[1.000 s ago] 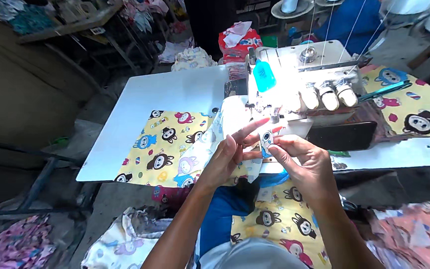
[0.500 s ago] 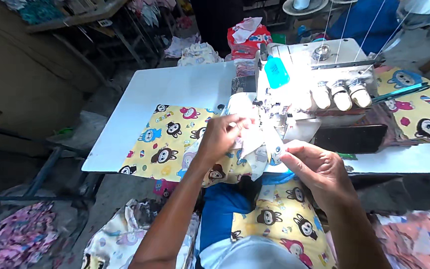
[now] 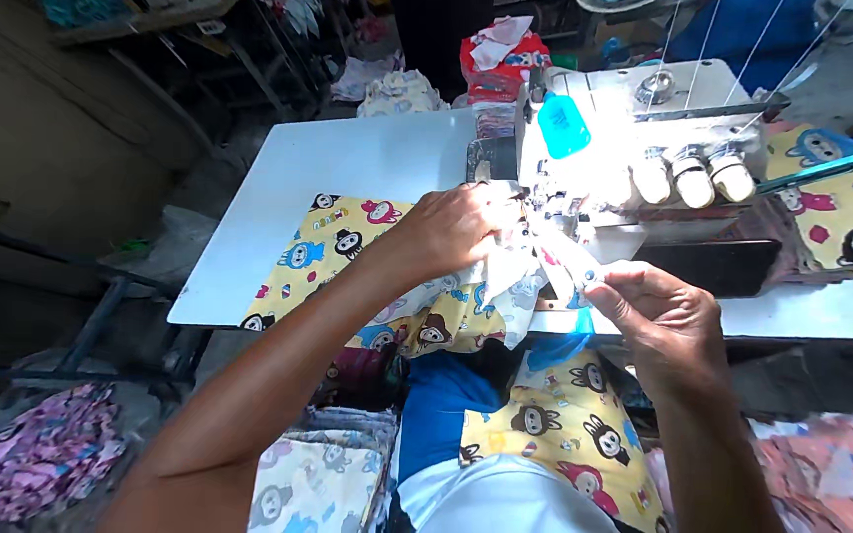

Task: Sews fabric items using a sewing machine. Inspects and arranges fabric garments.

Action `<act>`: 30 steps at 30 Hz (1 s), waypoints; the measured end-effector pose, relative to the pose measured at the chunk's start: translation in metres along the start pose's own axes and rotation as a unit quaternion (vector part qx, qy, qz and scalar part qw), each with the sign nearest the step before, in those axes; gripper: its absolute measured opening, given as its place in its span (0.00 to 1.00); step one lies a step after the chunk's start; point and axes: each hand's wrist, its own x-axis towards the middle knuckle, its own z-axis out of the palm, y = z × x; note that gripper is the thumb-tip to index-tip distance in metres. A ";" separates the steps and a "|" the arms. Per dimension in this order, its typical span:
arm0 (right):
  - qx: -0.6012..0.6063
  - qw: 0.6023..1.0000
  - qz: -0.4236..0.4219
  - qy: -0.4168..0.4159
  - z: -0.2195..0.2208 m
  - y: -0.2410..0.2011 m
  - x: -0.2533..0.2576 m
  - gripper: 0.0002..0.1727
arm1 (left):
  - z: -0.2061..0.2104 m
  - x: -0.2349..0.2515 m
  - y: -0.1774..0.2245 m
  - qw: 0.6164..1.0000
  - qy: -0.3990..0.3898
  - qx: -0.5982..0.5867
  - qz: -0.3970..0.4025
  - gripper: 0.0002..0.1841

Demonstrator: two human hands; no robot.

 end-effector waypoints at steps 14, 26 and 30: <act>-0.169 0.946 -0.074 -0.267 0.020 0.005 0.004 0.10 | -0.039 -0.064 0.029 0.994 -0.096 -0.052 -0.004 0.09; -0.193 0.944 -0.101 -0.249 0.019 -0.001 0.005 0.12 | -0.035 -0.040 0.038 0.991 -0.095 -0.078 0.053 0.10; -0.196 0.944 -0.095 -0.248 0.018 0.000 0.004 0.13 | -0.034 -0.034 0.048 0.991 -0.085 -0.100 0.025 0.21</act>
